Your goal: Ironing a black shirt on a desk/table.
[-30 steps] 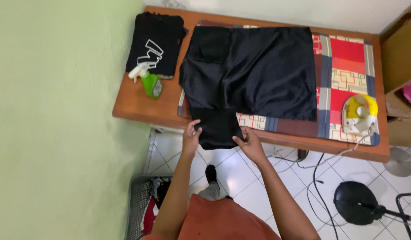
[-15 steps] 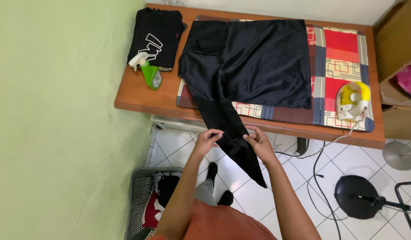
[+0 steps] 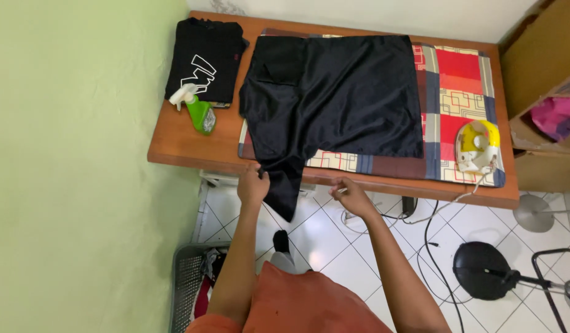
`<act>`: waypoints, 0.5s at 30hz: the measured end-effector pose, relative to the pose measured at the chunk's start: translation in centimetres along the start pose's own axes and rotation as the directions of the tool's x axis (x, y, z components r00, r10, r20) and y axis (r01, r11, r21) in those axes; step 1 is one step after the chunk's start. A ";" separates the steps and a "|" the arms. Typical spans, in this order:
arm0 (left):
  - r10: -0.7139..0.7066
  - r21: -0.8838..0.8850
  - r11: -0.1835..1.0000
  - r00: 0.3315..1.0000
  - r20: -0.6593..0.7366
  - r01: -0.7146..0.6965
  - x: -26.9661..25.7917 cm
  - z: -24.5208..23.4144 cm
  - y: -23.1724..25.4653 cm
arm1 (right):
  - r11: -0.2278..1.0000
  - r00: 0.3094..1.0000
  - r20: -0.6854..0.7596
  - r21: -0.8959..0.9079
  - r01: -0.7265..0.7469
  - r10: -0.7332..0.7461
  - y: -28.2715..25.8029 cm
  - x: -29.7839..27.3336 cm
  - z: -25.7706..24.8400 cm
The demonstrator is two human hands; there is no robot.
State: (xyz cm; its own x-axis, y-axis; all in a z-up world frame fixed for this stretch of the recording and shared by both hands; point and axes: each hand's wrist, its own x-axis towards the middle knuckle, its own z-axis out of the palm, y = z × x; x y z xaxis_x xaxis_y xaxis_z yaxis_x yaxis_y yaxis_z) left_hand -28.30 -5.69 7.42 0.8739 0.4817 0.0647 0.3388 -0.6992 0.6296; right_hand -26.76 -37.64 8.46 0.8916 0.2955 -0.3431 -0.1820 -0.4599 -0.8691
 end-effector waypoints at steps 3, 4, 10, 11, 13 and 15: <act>0.093 -0.056 0.994 0.995 -0.043 -0.096 3.1 -0.5 -0.4 | 0.999 1.000 0.000 -0.028 0.023 -0.023 -0.7 3.5 -0.2; 0.090 -0.057 0.994 0.995 -0.043 -0.093 4.2 -0.3 -0.5 | 0.999 1.000 0.002 -0.029 0.022 -0.022 -1.7 4.2 -0.4; 0.156 -0.461 0.881 0.986 0.065 -0.109 10.5 1.8 -1.0 | 0.990 0.992 -0.099 -0.122 0.068 -0.080 -5.5 8.5 -1.0; 0.141 -0.484 0.871 0.986 0.094 -0.079 11.0 0.8 0.1 | 0.994 0.989 -0.132 -0.095 0.053 -0.065 -5.8 9.1 -1.0; 0.126 -0.505 0.862 0.984 0.125 -0.046 12.1 -0.4 1.6 | 0.997 0.985 -0.164 -0.066 0.036 -0.047 -5.7 10.2 -1.3; 0.126 -0.516 0.856 0.976 0.179 -0.016 13.5 -0.5 2.3 | 0.997 0.978 -0.197 -0.051 0.061 -0.069 -5.2 11.7 -1.8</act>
State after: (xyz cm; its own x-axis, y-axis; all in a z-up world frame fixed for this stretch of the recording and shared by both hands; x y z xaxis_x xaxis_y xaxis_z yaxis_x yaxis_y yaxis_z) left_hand -15.89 -0.51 10.15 0.9579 0.2869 0.0038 0.0963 -0.3339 0.9377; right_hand -14.66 -33.27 9.63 0.9662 0.1564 -0.2051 -0.1064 -0.4830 -0.8691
